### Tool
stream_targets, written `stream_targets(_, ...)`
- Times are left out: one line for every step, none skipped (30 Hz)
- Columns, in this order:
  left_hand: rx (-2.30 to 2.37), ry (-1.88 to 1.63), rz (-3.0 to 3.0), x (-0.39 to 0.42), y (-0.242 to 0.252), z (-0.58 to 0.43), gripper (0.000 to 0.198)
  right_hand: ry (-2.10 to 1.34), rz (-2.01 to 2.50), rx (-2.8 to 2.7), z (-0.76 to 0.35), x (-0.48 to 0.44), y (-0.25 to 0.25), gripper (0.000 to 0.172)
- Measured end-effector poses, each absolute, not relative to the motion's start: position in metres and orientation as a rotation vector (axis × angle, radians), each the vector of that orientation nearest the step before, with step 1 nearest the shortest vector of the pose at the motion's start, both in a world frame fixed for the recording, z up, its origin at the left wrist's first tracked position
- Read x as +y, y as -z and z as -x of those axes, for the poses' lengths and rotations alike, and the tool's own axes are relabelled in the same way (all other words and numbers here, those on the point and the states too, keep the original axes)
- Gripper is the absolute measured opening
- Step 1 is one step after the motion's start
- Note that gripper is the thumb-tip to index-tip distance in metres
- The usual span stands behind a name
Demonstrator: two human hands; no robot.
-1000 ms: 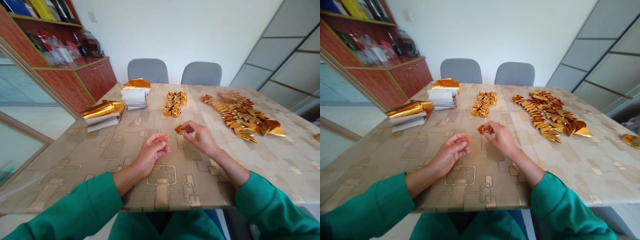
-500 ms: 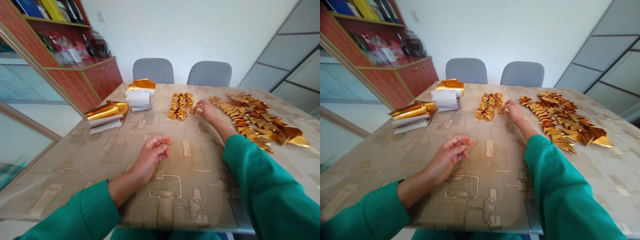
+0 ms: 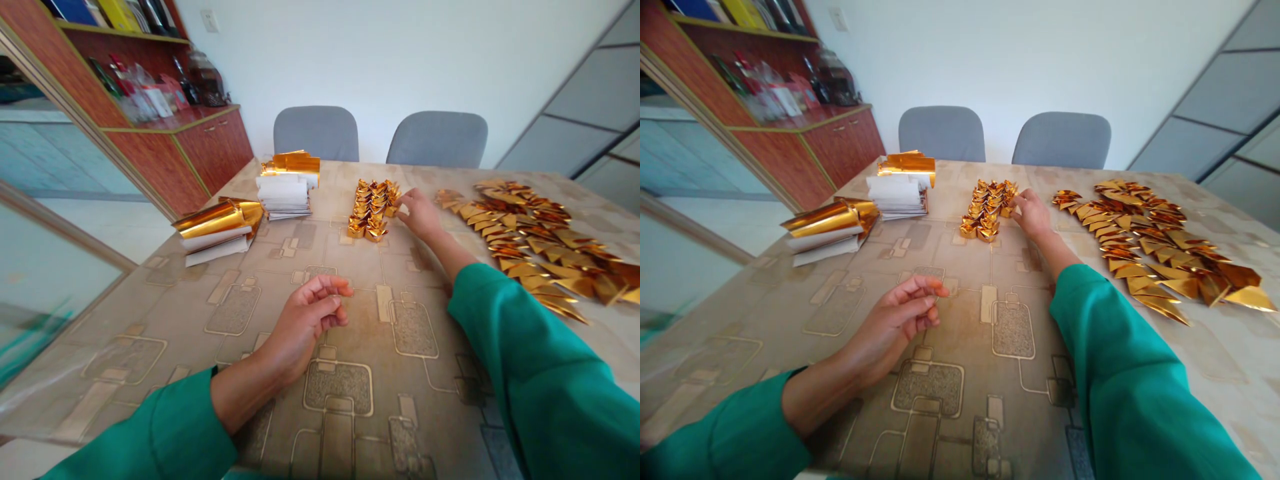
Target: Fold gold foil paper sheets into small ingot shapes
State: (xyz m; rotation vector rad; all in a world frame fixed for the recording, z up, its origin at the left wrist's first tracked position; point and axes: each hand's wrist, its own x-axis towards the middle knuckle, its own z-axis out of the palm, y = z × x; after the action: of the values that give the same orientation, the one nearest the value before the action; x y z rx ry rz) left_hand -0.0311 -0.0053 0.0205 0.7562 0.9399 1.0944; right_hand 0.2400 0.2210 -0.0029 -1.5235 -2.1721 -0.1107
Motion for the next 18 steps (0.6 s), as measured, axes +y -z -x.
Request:
stream_targets(0.939,-1.098,-0.753,-0.005,-0.02,0.031,0.016,0.106,1.513,-2.172,-0.24,0.22,0.003,0.017)
stream_targets(0.94,-1.101,-0.751,-0.004,-0.02,0.032,0.015,0.106,1.504,-2.177,-0.24,0.22,0.002,0.018)
stream_targets(0.94,-1.103,-0.754,-0.004,-0.019,0.033,0.015,0.109,1.495,-2.182,-0.241,0.219,0.002,0.018)
stream_targets(0.94,-1.104,-0.764,-0.003,-0.019,0.034,0.015,0.115,1.484,-2.188,-0.242,0.219,0.002,0.018)
stream_targets(0.938,-1.105,-0.782,-0.002,-0.019,0.034,0.015,0.119,1.473,-2.19,-0.243,0.217,0.002,0.018)
stream_targets(0.936,-1.105,-0.811,-0.001,-0.018,0.035,0.015,0.122,1.465,-2.184,-0.244,0.215,0.002,0.018)
stream_targets(0.935,-1.103,-0.851,0.0,-0.018,0.036,0.014,0.125,1.46,-2.174,-0.245,0.212,0.002,0.019)
stream_targets(0.939,-1.098,-0.903,0.001,-0.018,0.037,0.013,0.122,1.458,-2.156,-0.247,0.208,0.002,0.02)
stream_targets(0.949,-1.088,-0.969,0.004,-0.018,0.038,0.013,0.114,1.455,-2.133,-0.248,0.202,0.002,0.021)
stream_targets(0.971,-1.08,-1.049,0.008,-0.019,0.041,0.013,0.099,1.45,-2.117,-0.249,0.194,0.002,0.02)
stream_targets(1.006,-1.06,-1.144,0.013,-0.019,0.045,0.013,0.05,1.431,-2.091,-0.25,0.184,0.002,0.019)
stream_targets(1.054,-1.054,-1.256,0.019,-0.021,0.051,0.015,0.0,1.412,-2.075,-0.252,0.173,0.001,0.017)
stream_targets(1.121,-1.066,-1.382,0.027,-0.023,0.06,0.015,-0.017,1.404,-2.073,-0.253,0.16,0.001,0.015)
stream_targets(1.211,-1.1,-1.536,0.037,-0.025,0.071,0.016,-0.031,1.399,-2.073,-0.254,0.147,0.001,0.015)
stream_targets(1.303,-1.109,-1.716,0.048,-0.028,0.086,0.019,-0.064,1.397,-2.053,-0.256,0.132,0.0,0.015)
stream_targets(1.403,-1.109,-1.903,0.059,-0.031,0.102,0.024,-0.096,1.388,-2.034,-0.257,0.118,0.0,0.016)
stream_targets(1.55,-1.081,-2.069,0.07,-0.034,0.121,0.029,-0.135,1.374,-2.018,-0.258,0.104,0.0,0.017)
stream_targets(1.75,-0.96,-2.194,0.08,-0.037,0.14,0.035,-0.184,1.358,-2.01,-0.258,0.091,0.0,0.018)
